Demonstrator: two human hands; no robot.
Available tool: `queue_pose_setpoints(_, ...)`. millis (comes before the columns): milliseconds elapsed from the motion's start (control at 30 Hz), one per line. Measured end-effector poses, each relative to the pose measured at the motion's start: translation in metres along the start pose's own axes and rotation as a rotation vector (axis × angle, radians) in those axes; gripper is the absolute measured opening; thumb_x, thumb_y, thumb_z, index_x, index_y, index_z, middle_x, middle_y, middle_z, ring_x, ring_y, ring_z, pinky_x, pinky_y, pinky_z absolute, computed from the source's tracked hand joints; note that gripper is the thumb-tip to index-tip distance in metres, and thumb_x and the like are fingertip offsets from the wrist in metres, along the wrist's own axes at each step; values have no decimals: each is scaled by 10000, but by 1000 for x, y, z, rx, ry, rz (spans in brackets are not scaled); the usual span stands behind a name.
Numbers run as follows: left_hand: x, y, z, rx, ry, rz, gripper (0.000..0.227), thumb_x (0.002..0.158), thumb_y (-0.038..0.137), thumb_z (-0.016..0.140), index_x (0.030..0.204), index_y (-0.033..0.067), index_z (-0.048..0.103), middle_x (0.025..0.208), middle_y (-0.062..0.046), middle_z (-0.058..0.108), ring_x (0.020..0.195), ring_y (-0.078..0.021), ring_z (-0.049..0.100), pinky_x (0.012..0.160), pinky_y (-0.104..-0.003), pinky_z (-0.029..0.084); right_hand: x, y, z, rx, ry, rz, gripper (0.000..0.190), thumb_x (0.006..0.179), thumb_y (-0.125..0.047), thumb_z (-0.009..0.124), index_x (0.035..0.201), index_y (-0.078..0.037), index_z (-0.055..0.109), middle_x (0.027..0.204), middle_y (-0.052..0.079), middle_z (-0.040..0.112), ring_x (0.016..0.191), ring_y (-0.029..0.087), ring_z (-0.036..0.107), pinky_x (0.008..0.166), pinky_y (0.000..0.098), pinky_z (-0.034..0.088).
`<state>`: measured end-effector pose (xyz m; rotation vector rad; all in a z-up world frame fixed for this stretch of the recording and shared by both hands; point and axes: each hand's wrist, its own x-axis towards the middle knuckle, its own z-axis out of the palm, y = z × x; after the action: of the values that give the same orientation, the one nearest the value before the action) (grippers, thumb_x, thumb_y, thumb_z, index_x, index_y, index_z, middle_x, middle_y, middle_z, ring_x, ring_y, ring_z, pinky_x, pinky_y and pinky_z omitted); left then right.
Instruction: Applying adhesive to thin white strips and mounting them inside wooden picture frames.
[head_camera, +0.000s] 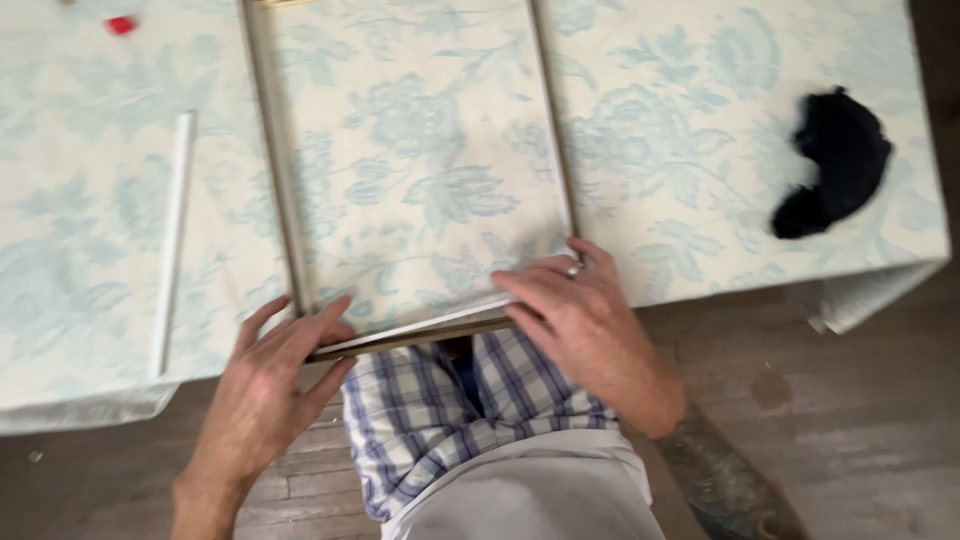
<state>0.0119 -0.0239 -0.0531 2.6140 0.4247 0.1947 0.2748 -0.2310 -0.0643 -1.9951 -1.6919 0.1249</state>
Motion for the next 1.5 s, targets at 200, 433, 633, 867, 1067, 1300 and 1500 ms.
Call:
queue_pose_setpoints(200, -5, 5, -3, 54, 73, 29, 660, 894, 335, 777, 1467, 118, 530, 1171, -26, 727, 1069, -200, 678, 1205, -510, 362, 7, -15, -24, 58, 99, -104, 368, 868, -45, 832, 1220, -42, 724, 1002, 38, 780, 954, 170, 685, 1138, 531, 425)
queue_pose_setpoints(433, 11, 48, -13, 92, 142, 102, 489, 987, 385, 658, 1394, 117, 613, 1264, -118, 732, 1174, -248, 682, 1150, -559, 402, 3, -36, -51, -27, 106, -225, 397, 935, -6, 778, 1312, -33, 655, 1086, 27, 759, 997, 182, 716, 1150, 536, 437)
queue_pose_setpoints(633, 9, 73, -31, -201, 146, 148, 253, 1026, 126, 590, 1257, 64, 673, 1130, -86, 686, 984, -258, 688, 829, -401, 580, -11, -22, -51, 29, 226, -201, 563, 803, -176, 959, 1271, -46, 674, 1197, 97, 757, 1161, 223, 699, 1143, 543, 480)
queue_pose_setpoints(867, -18, 77, -33, -54, 312, 175, 285, 993, 45, 670, 1277, 26, 645, 1127, -119, 643, 919, -261, 649, 764, -391, 561, -20, -41, -59, 773, 225, 235, 385, 828, -3, 810, 1188, -7, 674, 1002, 129, 785, 962, 193, 803, 878, 273, 705)
queue_pose_setpoints(1067, -26, 80, -33, -73, 363, 122, 272, 955, 61, 722, 1221, 24, 679, 1101, -107, 662, 948, -251, 672, 814, -366, 595, -15, -50, -65, 773, 220, 220, 498, 815, 7, 814, 1271, -7, 612, 1001, 124, 778, 981, 201, 796, 893, 290, 695)
queue_pose_setpoints(1300, -36, 75, -37, -243, 286, -28, 320, 946, 157, 714, 1257, 88, 682, 1177, -82, 738, 1059, -206, 739, 964, -341, 619, -8, -59, -63, 737, 256, 233, 490, 818, 66, 804, 1265, 32, 606, 998, 143, 771, 953, 206, 792, 837, 264, 688)
queue_pose_setpoints(1500, -46, 60, -63, -357, 114, -188, 472, 901, 240, 764, 1352, 174, 641, 1215, 21, 788, 835, -167, 796, 694, -341, 582, -22, -41, -55, 700, 265, 272, 503, 865, 28, 791, 1329, 11, 597, 1053, 121, 755, 918, 184, 790, 659, 194, 646)
